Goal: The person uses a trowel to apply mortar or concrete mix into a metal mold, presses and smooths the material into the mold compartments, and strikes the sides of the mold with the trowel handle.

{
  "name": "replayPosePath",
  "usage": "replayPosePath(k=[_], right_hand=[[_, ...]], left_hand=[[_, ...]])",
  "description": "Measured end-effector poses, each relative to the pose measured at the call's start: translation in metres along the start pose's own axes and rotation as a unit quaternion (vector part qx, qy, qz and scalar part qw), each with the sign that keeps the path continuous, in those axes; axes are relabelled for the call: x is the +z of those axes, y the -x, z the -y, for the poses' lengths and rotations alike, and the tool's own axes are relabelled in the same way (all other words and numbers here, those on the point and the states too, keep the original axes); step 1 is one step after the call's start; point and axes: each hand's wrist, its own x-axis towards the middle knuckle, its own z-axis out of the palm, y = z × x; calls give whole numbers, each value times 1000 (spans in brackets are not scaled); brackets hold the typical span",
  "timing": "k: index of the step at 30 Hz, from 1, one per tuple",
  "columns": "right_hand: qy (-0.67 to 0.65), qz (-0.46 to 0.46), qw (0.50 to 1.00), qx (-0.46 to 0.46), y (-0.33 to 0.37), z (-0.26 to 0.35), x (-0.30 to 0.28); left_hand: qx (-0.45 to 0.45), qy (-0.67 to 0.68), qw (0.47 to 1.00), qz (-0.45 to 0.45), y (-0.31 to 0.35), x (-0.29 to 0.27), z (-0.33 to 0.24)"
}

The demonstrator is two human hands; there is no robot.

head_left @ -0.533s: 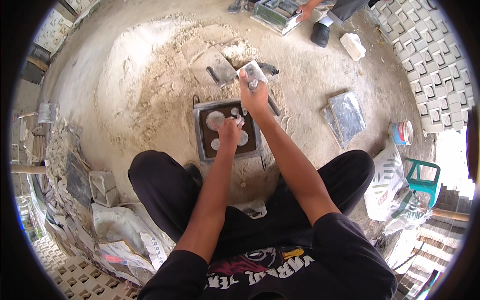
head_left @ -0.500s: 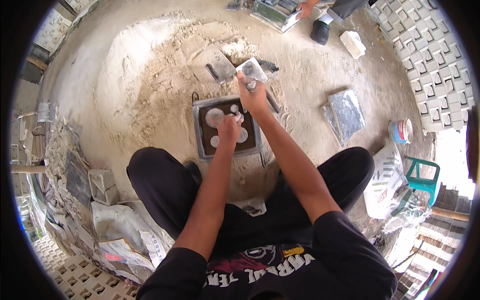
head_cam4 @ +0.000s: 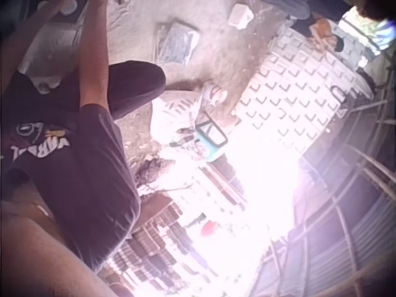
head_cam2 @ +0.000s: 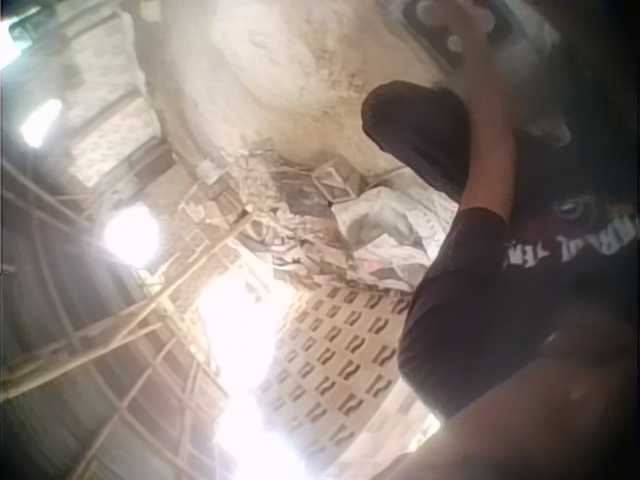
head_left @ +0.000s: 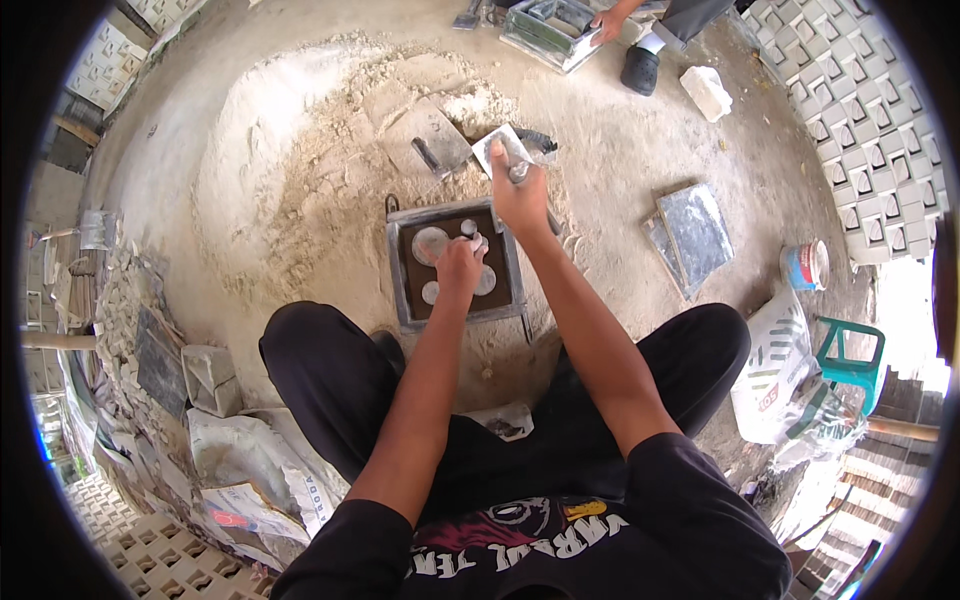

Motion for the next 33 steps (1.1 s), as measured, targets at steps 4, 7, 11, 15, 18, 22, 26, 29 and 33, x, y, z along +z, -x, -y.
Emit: replayPosePath(k=[4, 7, 11, 15, 18, 22, 26, 29, 33], right_hand=[[16, 12, 1000, 13, 2, 17, 9], [45, 30, 998, 36, 11, 31, 5], [32, -48, 998, 16, 2, 4, 5], [4, -41, 997, 58, 21, 23, -5], [24, -63, 996, -63, 35, 2, 2], [-67, -37, 995, 60, 45, 34, 2], [-29, -64, 997, 18, 53, 14, -2], [2, -79, 995, 64, 44, 30, 0], [-10, -20, 998, -65, 63, 12, -11]], left_hand=[[11, 12, 1000, -19, -6, -3, -1], [15, 12, 999, -41, -8, -2, 9], [34, 24, 999, -33, -15, 3, 2], [5, 32, 999, 26, -8, -5, 4], [34, 47, 998, -17, -12, -7, -1], [-46, -14, 997, 55, -8, -16, 7], [-11, -46, 998, 42, -6, -13, -7], [-46, -7, 999, 20, -11, -3, 14], [-38, -27, 999, 23, -16, 5, 10]])
